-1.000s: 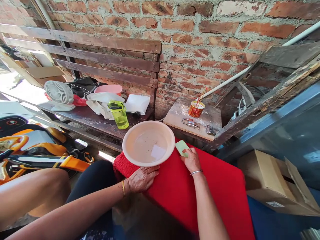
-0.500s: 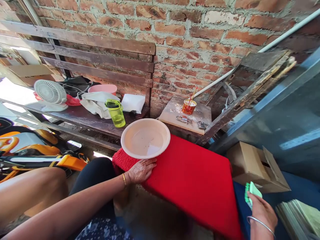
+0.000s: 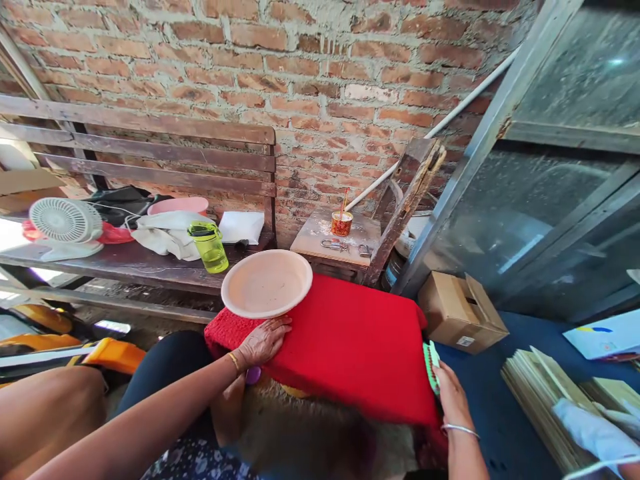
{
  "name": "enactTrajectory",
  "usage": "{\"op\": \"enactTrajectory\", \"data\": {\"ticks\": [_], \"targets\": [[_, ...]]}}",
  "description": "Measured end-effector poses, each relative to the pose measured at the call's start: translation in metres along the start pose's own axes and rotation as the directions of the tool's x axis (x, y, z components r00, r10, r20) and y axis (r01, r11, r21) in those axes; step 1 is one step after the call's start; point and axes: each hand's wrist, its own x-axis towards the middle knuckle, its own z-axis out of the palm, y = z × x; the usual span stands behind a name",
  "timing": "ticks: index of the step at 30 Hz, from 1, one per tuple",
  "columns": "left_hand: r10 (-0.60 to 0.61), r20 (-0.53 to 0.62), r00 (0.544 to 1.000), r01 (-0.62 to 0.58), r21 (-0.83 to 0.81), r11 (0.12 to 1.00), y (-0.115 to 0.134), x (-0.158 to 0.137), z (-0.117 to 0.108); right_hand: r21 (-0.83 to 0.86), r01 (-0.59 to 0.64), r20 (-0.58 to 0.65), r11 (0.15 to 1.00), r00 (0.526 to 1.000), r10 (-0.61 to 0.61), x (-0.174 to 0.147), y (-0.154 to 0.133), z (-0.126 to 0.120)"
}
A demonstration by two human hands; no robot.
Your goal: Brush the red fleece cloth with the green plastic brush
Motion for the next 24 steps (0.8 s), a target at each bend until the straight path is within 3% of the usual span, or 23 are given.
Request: {"op": "enactTrajectory", "data": {"ticks": [3, 8, 11, 14, 16, 18, 21, 24], "targets": [[-0.001, -0.001, 1.0, 0.001, 0.018, 1.0, -0.002, -0.001, 0.002, 0.111, -0.07, 0.075, 0.991, 0.995, 0.062, 0.002, 0.008, -0.003], [-0.009, 0.008, 1.0, 0.008, 0.04, 0.999, -0.006, -0.004, 0.006, 0.088, -0.126, 0.072, 0.988, 0.99, 0.12, 0.012, 0.013, 0.003], [-0.009, 0.017, 1.0, 0.008, 0.049, 0.999, -0.007, -0.004, 0.007, -0.001, -0.182, 0.012, 0.983, 0.983, 0.182, 0.018, 0.018, 0.0], [-0.015, 0.021, 1.0, 0.014, 0.048, 0.999, -0.005, -0.003, 0.005, -0.174, -0.227, -0.122, 0.958, 0.971, 0.208, 0.019, 0.019, -0.007], [-0.011, 0.015, 1.0, 0.011, 0.039, 0.999, -0.003, -0.002, 0.004, -0.297, -0.145, -0.16, 0.944, 0.982, 0.1, 0.013, 0.017, -0.008], [0.0, 0.009, 1.0, -0.001, 0.025, 1.0, -0.002, -0.001, 0.002, -0.392, 0.033, -0.125, 0.919, 0.988, -0.089, 0.004, 0.011, -0.003], [0.0, 0.003, 1.0, 0.0, 0.008, 1.0, -0.001, 0.0, 0.001, -0.447, 0.3, -0.009, 0.843, 0.94, -0.34, -0.013, 0.001, 0.013], [-0.009, -0.001, 1.0, 0.009, 0.006, 1.0, -0.002, 0.0, 0.001, -0.492, 0.439, 0.134, 0.752, 0.892, -0.432, -0.023, -0.007, 0.026]]}}
